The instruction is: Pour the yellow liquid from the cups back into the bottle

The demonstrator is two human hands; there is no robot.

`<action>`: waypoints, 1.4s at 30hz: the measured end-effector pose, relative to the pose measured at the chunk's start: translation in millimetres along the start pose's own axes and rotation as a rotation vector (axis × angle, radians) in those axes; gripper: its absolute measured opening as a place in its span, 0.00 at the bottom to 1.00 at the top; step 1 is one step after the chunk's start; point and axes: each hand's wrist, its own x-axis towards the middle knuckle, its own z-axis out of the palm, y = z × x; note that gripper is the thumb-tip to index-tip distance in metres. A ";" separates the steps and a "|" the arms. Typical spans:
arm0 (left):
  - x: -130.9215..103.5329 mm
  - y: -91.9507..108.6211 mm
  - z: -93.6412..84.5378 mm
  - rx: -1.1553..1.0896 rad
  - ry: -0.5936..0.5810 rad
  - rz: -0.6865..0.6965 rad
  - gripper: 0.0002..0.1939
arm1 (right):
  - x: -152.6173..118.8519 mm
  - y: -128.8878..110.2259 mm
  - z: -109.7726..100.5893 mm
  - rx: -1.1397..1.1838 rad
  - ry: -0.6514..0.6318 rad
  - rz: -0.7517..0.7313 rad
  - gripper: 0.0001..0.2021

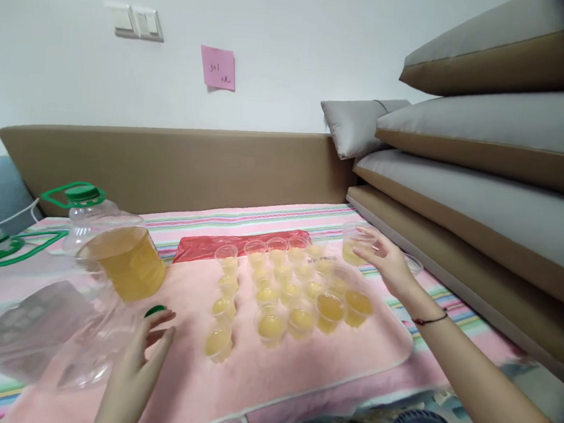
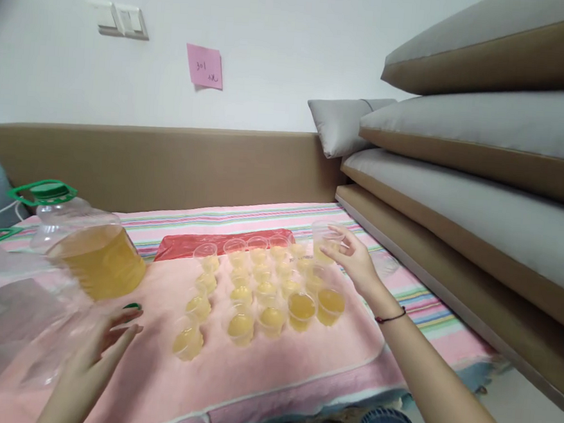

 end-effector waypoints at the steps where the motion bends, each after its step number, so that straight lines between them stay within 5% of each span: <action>1: -1.9 1.6 1.8 -0.005 -0.007 0.007 0.27 | -14.2 -6.6 6.9 0.005 -0.019 0.005 0.28; 8: -17.4 14.7 3.7 -0.074 -0.044 0.052 0.25 | -93.5 -11.2 50.8 -0.017 -0.067 0.011 0.28; 13: -22.8 11.0 -2.7 -0.055 -0.059 0.076 0.24 | -118.2 3.6 54.9 -0.123 -0.047 -0.053 0.30; 23: -27.7 13.2 -9.5 -0.013 -0.054 0.087 0.22 | -126.6 3.5 49.6 -0.444 -0.015 -0.154 0.29; 42: -33.6 14.3 -5.3 0.025 -0.085 0.111 0.21 | -122.6 7.8 43.9 -0.639 -0.053 -0.320 0.26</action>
